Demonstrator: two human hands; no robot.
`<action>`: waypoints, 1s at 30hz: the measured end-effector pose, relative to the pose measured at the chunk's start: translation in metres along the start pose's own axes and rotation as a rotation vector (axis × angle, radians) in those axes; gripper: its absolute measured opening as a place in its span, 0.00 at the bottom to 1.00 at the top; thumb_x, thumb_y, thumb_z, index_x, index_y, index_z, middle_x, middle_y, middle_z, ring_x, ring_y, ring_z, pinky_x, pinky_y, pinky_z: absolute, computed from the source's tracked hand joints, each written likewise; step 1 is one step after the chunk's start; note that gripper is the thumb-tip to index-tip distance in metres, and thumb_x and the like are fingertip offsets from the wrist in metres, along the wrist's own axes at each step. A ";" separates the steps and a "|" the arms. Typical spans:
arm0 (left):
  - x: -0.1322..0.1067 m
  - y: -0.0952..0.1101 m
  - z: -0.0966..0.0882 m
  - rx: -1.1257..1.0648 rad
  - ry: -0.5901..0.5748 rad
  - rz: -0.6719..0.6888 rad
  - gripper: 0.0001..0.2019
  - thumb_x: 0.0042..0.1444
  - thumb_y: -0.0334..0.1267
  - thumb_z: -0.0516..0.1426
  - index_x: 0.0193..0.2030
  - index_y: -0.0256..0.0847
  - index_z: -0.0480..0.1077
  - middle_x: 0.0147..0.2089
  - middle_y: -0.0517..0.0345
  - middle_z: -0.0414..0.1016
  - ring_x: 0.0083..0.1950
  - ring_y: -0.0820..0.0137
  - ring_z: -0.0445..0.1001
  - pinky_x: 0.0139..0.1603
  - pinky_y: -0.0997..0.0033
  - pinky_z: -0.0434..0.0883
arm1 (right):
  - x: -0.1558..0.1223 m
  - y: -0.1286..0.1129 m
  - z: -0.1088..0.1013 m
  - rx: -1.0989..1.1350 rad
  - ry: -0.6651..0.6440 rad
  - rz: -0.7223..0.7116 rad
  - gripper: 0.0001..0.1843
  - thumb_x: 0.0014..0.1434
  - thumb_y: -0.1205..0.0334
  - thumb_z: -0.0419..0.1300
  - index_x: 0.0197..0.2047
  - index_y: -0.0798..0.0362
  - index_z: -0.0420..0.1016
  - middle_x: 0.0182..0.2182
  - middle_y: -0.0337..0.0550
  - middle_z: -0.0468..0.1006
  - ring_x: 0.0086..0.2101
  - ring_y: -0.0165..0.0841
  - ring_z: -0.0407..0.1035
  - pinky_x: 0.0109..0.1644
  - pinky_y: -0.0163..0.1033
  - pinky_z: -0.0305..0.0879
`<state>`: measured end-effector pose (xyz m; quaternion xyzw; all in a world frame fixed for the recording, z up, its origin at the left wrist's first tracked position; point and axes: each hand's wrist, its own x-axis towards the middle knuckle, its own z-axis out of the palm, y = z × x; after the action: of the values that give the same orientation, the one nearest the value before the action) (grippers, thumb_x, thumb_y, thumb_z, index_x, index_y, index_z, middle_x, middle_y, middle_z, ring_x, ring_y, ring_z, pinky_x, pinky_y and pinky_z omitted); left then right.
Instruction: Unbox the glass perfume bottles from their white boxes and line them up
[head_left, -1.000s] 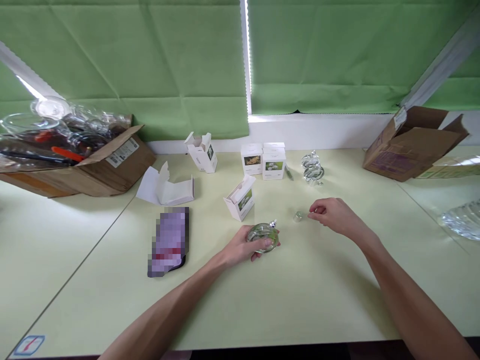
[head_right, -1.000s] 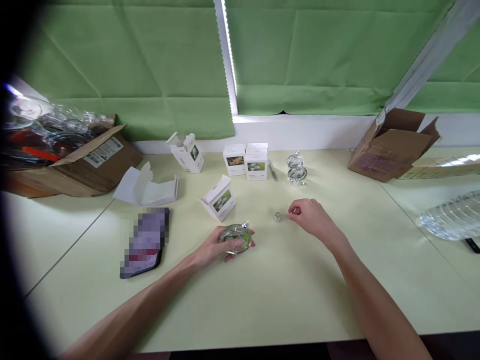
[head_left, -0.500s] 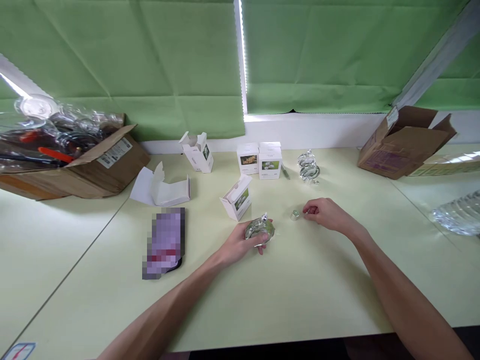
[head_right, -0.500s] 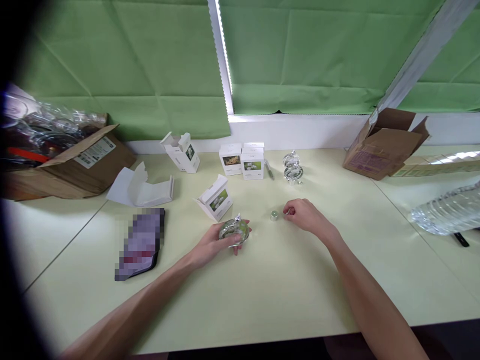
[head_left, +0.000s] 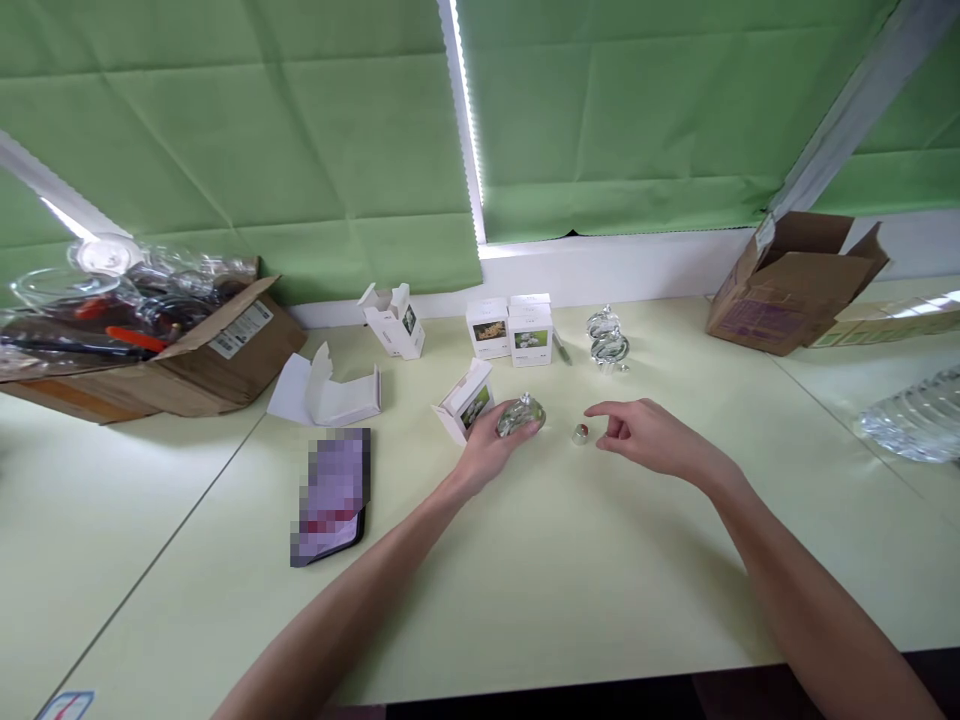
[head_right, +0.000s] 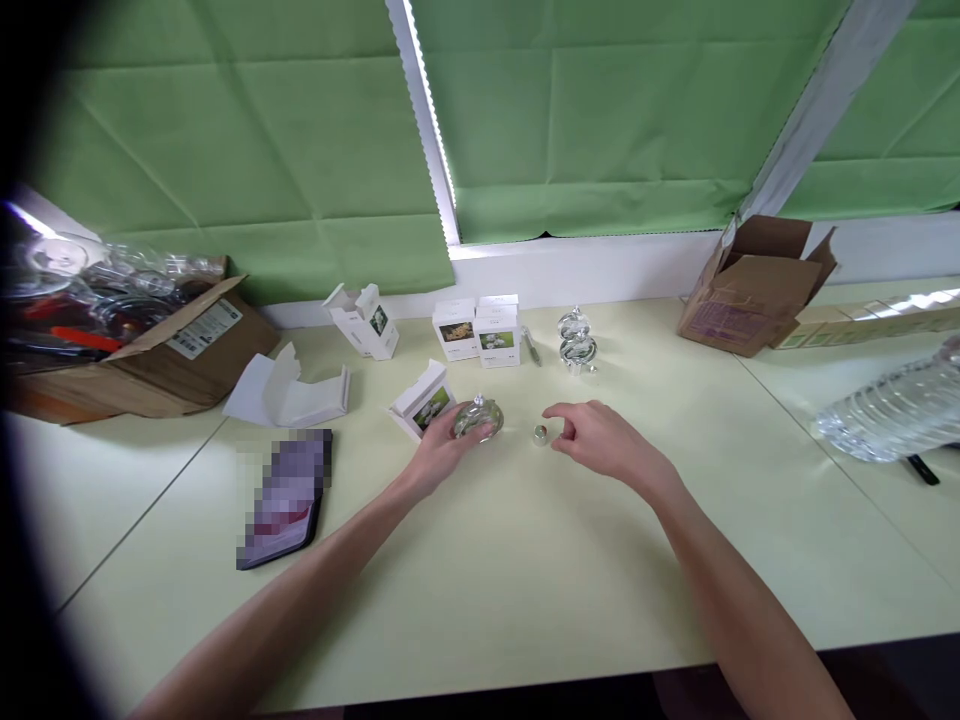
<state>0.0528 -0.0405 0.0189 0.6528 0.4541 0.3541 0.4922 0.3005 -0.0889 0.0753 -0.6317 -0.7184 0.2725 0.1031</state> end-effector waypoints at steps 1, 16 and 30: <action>0.006 0.001 0.002 0.033 0.017 -0.002 0.21 0.55 0.53 0.63 0.48 0.40 0.76 0.47 0.53 0.80 0.50 0.59 0.76 0.52 0.64 0.69 | -0.001 -0.004 0.004 -0.030 0.000 -0.024 0.23 0.61 0.61 0.56 0.59 0.47 0.74 0.33 0.41 0.81 0.32 0.35 0.74 0.35 0.37 0.63; 0.105 0.011 0.088 -0.154 -0.091 0.213 0.17 0.51 0.36 0.65 0.48 0.34 0.77 0.47 0.48 0.80 0.48 0.60 0.76 0.53 0.62 0.69 | 0.022 0.024 0.003 -0.548 0.157 0.050 0.18 0.68 0.64 0.49 0.49 0.46 0.80 0.36 0.47 0.80 0.38 0.38 0.73 0.32 0.37 0.50; 0.136 0.009 0.133 -0.166 -0.153 0.235 0.15 0.50 0.35 0.65 0.45 0.35 0.78 0.44 0.51 0.79 0.46 0.65 0.75 0.52 0.65 0.68 | 0.019 0.054 -0.022 -0.568 0.220 0.114 0.21 0.67 0.66 0.48 0.50 0.46 0.81 0.39 0.49 0.81 0.40 0.40 0.73 0.34 0.39 0.51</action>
<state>0.2220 0.0442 -0.0057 0.6834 0.3053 0.3949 0.5327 0.3538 -0.0623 0.0613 -0.7000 -0.7139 -0.0039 -0.0161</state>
